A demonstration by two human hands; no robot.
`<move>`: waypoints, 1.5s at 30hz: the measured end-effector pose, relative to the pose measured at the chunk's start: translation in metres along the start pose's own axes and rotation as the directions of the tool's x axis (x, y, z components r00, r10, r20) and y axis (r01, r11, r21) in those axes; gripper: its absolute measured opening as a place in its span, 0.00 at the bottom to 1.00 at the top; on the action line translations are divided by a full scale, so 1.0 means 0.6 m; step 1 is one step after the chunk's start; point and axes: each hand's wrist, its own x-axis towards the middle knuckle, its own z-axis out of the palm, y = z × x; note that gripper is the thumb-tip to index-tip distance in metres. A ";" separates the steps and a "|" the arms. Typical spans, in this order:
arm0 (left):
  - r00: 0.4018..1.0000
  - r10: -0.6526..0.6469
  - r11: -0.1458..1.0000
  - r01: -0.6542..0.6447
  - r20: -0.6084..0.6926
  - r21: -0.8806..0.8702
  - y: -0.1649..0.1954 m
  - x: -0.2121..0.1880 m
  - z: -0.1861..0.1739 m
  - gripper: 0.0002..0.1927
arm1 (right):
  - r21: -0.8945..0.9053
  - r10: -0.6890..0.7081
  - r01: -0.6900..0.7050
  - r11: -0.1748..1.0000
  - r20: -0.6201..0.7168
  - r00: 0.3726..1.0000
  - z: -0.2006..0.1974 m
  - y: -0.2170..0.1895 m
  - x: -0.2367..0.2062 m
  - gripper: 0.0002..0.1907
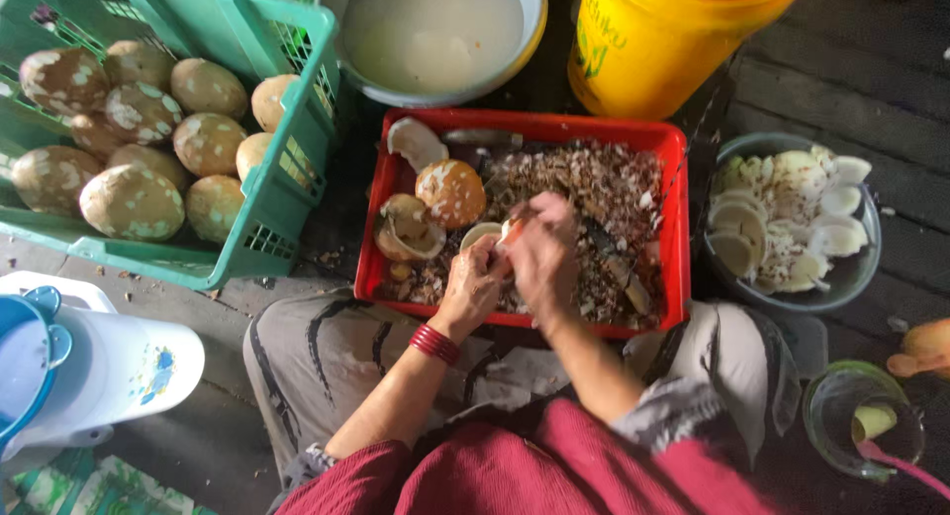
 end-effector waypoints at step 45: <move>0.995 0.013 0.991 0.000 0.103 -0.132 0.004 0.010 -0.016 0.15 | -0.277 -0.032 0.046 0.960 0.055 0.998 0.003 -0.018 -0.001 0.15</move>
